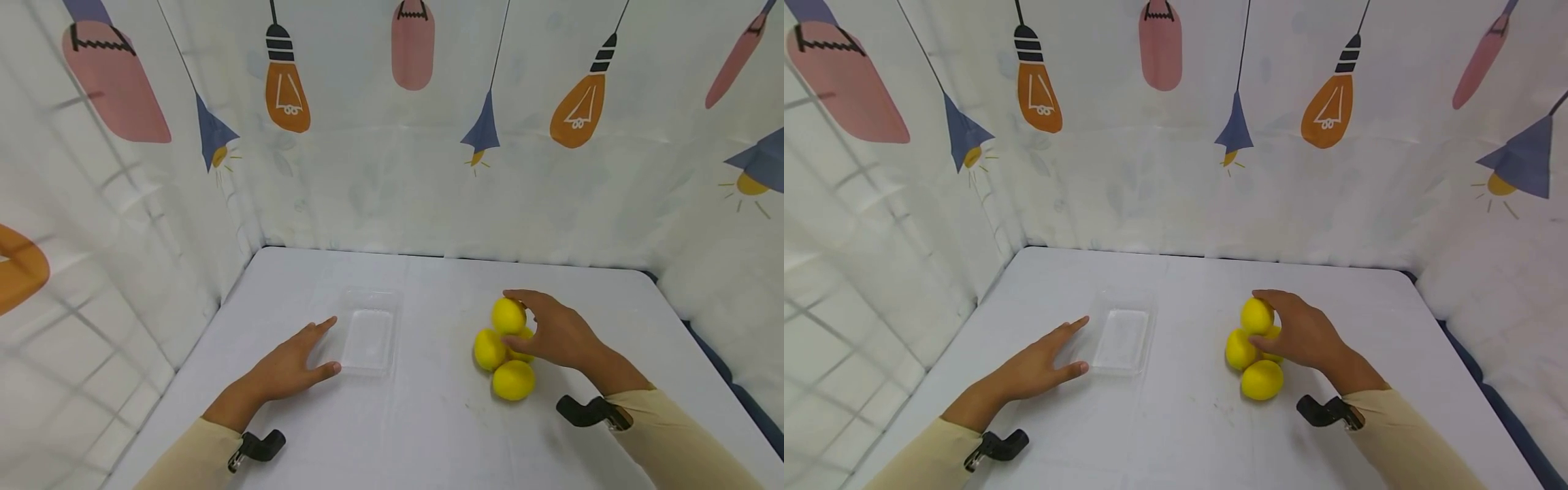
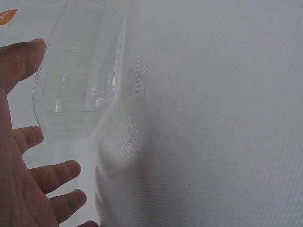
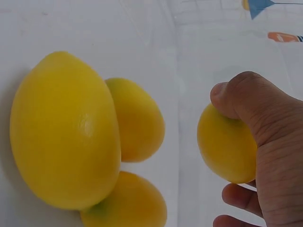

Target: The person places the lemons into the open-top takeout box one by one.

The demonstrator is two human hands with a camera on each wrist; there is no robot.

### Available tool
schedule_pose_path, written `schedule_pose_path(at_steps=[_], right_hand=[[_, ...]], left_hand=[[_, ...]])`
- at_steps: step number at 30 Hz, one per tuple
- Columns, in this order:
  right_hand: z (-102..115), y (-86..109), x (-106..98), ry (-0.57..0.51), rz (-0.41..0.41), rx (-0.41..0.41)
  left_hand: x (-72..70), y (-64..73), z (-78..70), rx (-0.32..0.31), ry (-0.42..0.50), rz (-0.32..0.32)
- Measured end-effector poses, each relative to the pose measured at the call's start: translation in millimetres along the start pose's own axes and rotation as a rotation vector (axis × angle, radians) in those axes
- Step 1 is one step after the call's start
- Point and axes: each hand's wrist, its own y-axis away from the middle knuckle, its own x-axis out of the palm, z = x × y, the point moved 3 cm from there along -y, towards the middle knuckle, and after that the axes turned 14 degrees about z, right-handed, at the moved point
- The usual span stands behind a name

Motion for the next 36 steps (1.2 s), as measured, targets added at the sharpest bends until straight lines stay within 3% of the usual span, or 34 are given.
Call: schedule_pose_path(at_steps=[36], right_hand=[[63.0,-46.1,23.3,0.024,-0.005,-0.109]], left_hand=[[-0.7,0.4,0.8,-0.021,0.004,0.009]])
